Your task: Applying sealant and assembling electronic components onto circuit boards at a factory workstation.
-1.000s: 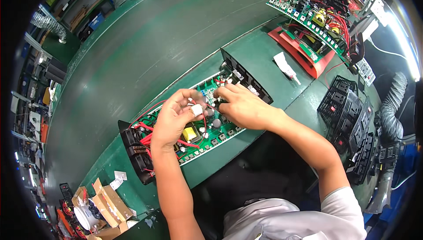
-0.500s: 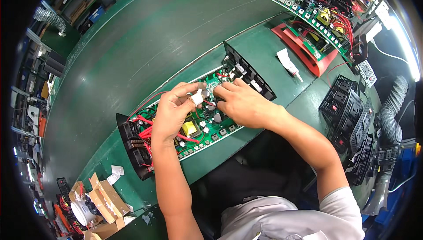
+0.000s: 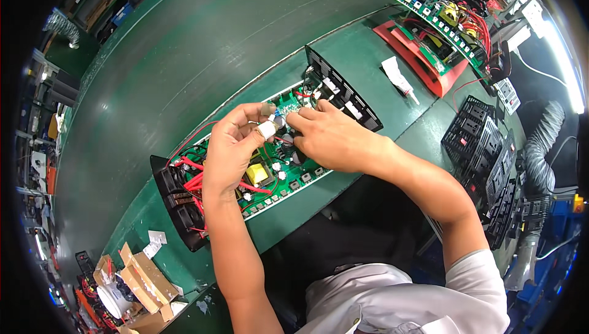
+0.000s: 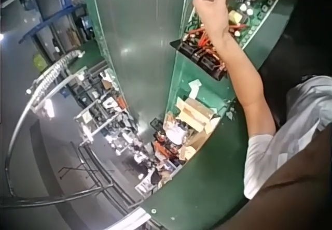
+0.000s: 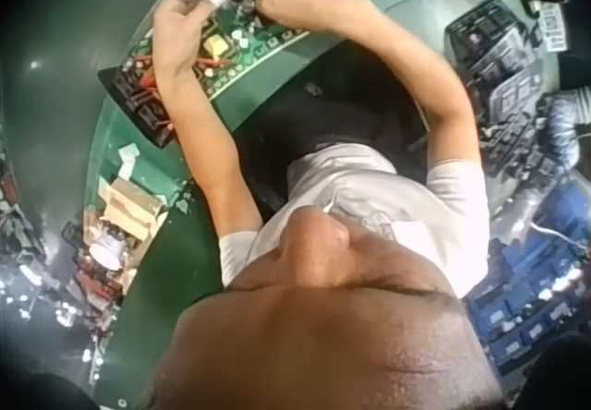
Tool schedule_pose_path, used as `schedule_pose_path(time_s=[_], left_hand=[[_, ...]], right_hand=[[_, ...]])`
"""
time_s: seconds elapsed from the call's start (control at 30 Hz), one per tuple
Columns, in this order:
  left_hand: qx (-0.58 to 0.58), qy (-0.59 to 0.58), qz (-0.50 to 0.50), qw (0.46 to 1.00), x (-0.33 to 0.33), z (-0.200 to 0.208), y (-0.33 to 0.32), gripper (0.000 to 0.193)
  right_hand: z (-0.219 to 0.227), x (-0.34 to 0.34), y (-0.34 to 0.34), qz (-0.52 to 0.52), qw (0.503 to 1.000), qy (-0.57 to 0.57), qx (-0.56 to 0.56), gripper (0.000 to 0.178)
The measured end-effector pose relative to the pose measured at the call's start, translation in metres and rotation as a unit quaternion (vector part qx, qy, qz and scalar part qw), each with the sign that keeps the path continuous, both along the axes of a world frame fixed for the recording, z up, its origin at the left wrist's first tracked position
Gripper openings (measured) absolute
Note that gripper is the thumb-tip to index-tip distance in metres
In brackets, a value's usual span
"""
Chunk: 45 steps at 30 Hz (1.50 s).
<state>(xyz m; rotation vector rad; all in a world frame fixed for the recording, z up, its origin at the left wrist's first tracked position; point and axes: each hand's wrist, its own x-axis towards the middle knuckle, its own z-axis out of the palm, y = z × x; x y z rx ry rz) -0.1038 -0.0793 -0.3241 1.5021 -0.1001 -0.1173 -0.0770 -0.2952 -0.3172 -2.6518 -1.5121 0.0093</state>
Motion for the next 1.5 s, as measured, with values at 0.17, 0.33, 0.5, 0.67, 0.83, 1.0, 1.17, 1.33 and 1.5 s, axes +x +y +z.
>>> schedule_pose_path(time_s=[0.17, 0.33, 0.5, 0.67, 0.83, 1.0, 1.17, 1.33, 1.5], left_hand=[[0.0, 0.013, -0.003, 1.0, 0.0, -0.002, 0.001, 0.03], [-0.009, -0.002, -0.002, 1.0, -0.001, -0.004, -0.001, 0.03], [0.003, 0.012, -0.009, 1.0, -0.001, -0.003, 0.001, 0.03], [0.017, -0.016, -0.017, 1.0, 0.003, -0.01, 0.005, 0.031], [-0.003, -0.024, -0.009, 1.0, 0.0, -0.002, 0.0, 0.035], [0.003, -0.046, -0.029, 0.999, -0.001, 0.0, -0.008, 0.045], [0.136, -0.061, -0.088, 0.985, -0.008, -0.001, -0.02, 0.054], [0.343, -0.187, -0.106, 0.914, -0.034, 0.033, -0.05, 0.059], [0.386, -0.221, -0.126, 0.887, -0.051, 0.052, -0.055, 0.06]], right_hand=[[-0.005, 0.008, -0.002, 0.009, 1.0, 0.005, -0.009, 0.013], [-0.004, 0.008, -0.002, 0.016, 1.0, 0.01, -0.006, 0.013], [-0.006, 0.009, -0.004, 0.021, 1.0, 0.013, 0.017, 0.019], [-0.008, 0.01, -0.003, 0.01, 1.0, -0.01, 0.021, 0.017], [-0.012, 0.001, 0.004, -0.022, 0.997, -0.039, 0.059, 0.019], [-0.023, 0.008, -0.012, -0.051, 0.975, 0.092, 0.197, 0.011], [0.009, -0.008, -0.034, -0.138, 0.878, 0.193, 0.417, 0.024], [0.009, -0.03, -0.036, -0.13, 0.895, 0.276, 0.325, 0.015], [0.006, -0.034, -0.046, -0.116, 0.815, 0.497, 0.276, 0.018]])
